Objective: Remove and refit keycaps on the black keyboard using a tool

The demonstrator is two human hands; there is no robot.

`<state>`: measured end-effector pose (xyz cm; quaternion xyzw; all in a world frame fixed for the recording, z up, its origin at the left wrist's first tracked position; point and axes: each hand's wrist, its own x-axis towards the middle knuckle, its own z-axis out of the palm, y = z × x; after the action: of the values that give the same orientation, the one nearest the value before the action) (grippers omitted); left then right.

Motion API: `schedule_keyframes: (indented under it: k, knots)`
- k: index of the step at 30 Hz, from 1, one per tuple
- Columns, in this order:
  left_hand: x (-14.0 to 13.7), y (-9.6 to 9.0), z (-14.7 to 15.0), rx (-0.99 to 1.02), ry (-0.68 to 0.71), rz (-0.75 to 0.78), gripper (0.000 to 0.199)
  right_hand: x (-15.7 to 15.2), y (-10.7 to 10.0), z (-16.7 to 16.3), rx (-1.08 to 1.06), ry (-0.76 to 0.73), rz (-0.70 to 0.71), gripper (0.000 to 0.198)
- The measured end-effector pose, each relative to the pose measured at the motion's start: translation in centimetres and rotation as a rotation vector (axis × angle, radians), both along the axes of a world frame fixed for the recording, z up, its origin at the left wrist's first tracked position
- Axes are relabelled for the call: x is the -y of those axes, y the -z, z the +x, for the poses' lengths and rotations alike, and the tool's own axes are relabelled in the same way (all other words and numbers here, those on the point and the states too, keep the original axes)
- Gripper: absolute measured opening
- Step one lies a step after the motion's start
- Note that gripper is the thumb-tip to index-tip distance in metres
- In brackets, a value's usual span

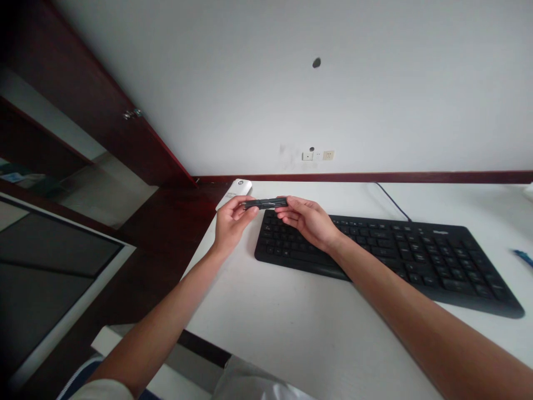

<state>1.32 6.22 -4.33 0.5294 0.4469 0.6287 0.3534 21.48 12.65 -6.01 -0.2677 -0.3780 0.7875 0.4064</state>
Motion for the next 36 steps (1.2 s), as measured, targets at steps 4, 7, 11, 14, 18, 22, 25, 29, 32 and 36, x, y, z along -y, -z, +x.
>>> schedule_keyframes:
  k: [4,7,11,14,18,22,25,29,32,36]
  knots:
    - [0.1,-0.1,-0.1,0.044,0.002,-0.012,0.032,-0.1,0.1,0.2,-0.043,-0.014,-0.011,0.022]
    - [0.0,-0.3,-0.3,0.154,0.052,-0.062,0.031,-0.3,0.1,0.6,-0.086,-0.099,-0.051,0.030]
    - [0.0,-0.5,-0.3,0.316,0.129,-0.123,0.033,-0.1,0.0,0.9,-0.098,-0.202,-0.065,0.040]
    - [0.1,-0.7,0.0,0.367,0.161,-0.161,0.035,0.1,0.0,0.9,-0.087,-0.205,-0.044,0.035]
    - [0.2,-0.8,0.1,0.365,0.175,-0.184,0.035,0.1,0.2,0.9,-0.077,-0.177,-0.040,0.032]
    - [0.1,-0.6,0.1,0.343,0.164,-0.185,0.035,0.1,0.4,0.8,-0.068,-0.151,-0.047,0.033]
    - [-0.1,-0.3,0.0,0.303,0.118,-0.141,0.033,0.2,0.0,0.7,-0.056,-0.152,-0.047,0.030]
    - [0.0,0.0,0.1,0.102,0.035,-0.012,0.030,0.3,-0.5,0.5,-0.063,-0.181,-0.074,0.035]
    - [0.5,0.1,0.6,-0.120,0.043,0.068,0.027,0.4,-0.4,0.3,-0.054,-0.185,-0.045,0.033]
    - [1.2,0.0,1.2,-0.209,0.041,0.131,0.036,0.3,0.0,0.3,-0.089,-0.151,-0.059,0.023]
